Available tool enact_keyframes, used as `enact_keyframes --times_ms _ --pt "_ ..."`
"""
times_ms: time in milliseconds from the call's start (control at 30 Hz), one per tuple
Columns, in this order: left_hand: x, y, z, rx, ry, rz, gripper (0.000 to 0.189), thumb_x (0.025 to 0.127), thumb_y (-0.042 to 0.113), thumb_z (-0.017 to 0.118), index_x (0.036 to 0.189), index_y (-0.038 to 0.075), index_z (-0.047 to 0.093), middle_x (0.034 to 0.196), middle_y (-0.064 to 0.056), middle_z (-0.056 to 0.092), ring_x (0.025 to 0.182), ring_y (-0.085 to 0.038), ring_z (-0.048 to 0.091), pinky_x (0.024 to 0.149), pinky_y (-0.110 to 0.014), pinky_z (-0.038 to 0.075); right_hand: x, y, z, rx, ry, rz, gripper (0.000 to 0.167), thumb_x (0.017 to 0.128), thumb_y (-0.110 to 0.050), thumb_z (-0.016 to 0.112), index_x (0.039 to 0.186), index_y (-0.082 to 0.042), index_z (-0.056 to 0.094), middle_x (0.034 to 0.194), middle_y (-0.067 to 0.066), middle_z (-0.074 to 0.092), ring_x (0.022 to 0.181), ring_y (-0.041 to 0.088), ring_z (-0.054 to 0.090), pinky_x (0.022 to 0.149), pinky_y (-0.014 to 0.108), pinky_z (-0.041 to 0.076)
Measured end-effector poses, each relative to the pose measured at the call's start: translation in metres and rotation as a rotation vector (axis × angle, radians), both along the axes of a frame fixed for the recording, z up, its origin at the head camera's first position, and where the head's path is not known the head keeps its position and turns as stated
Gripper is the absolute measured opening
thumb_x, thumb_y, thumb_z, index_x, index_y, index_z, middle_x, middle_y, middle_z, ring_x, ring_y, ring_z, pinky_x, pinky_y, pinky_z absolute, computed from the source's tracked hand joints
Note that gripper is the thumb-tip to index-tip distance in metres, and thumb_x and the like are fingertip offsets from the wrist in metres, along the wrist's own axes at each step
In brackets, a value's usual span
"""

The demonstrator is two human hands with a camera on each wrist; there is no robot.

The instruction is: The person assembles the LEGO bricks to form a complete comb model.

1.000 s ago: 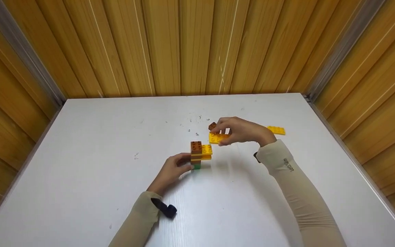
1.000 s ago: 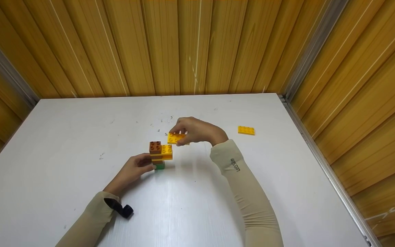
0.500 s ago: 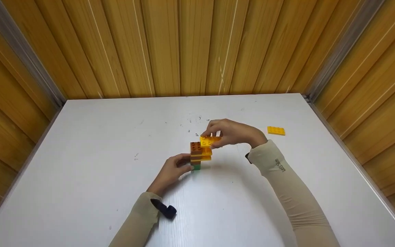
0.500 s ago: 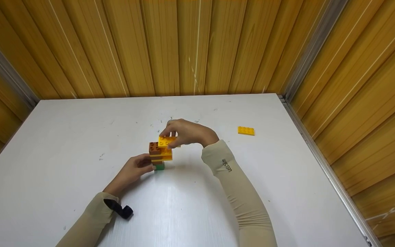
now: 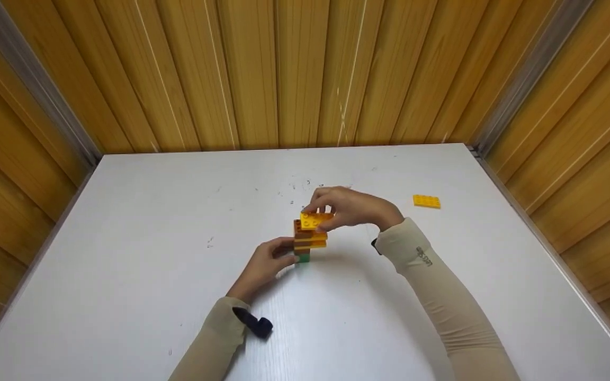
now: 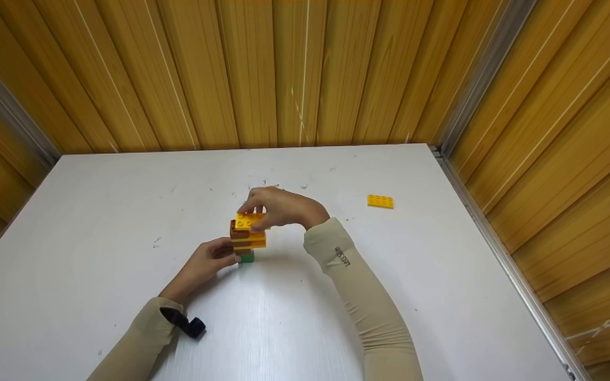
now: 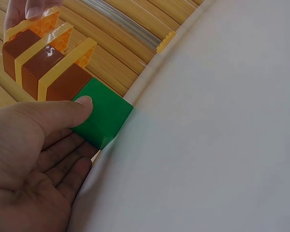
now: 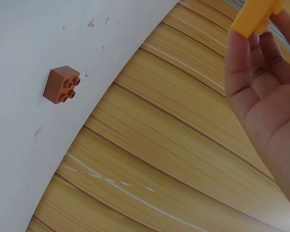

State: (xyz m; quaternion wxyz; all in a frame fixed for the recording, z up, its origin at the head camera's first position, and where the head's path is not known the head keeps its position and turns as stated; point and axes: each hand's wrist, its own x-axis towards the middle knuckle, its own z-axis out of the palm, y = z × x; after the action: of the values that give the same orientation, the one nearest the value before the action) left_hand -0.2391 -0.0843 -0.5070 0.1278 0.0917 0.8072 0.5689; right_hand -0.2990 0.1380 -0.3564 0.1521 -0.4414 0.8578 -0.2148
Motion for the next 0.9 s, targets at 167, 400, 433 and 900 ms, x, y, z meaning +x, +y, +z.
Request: enact_keyframes --times_ms 167,400,433,900 --pt "-0.0001 -0.0006 0.0001 0.007 0.017 -0.008 0.043 0.089 0.016 0.066 0.131 0.014 0.057 0.129 -0.004 0.062 0.122 -0.021 0.057 0.109 -0.041 0.041 0.0018 -0.0042 0.0021 0.001 -0.002 0.009 0.039 0.086 -0.015 0.071 0.124 -0.012 0.066 0.108 0.004 0.061 0.100 0.021 0.058 0.086 0.035 0.052" --pt "-0.0018 -0.0020 -0.0033 0.013 0.064 -0.034 0.043 0.089 0.015 0.066 0.131 0.010 0.057 0.129 -0.007 0.062 0.122 -0.023 0.057 0.109 -0.040 0.042 0.0030 -0.0081 0.0029 -0.016 -0.025 0.008 0.039 0.085 -0.013 0.071 0.124 -0.012 0.066 0.108 0.004 0.061 0.100 0.021 0.058 0.084 0.033 0.054" --pt "-0.0020 -0.0018 -0.0031 0.011 0.059 -0.031 0.043 0.089 0.015 0.066 0.131 0.011 0.057 0.129 -0.006 0.062 0.122 -0.022 0.057 0.109 -0.040 0.042 0.0030 -0.0083 0.0028 -0.015 -0.027 0.006 0.040 0.085 -0.013 0.072 0.124 -0.012 0.066 0.108 0.004 0.061 0.100 0.021 0.058 0.084 0.033 0.054" --pt "-0.0007 -0.0022 -0.0021 0.010 0.030 -0.019 0.044 0.089 0.015 0.067 0.132 0.013 0.057 0.131 -0.005 0.061 0.123 -0.022 0.056 0.109 -0.040 0.042 0.0023 -0.0098 0.0020 -0.010 -0.018 0.006 0.041 0.086 -0.014 0.072 0.126 -0.011 0.065 0.107 0.004 0.061 0.100 0.020 0.058 0.084 0.032 0.054"
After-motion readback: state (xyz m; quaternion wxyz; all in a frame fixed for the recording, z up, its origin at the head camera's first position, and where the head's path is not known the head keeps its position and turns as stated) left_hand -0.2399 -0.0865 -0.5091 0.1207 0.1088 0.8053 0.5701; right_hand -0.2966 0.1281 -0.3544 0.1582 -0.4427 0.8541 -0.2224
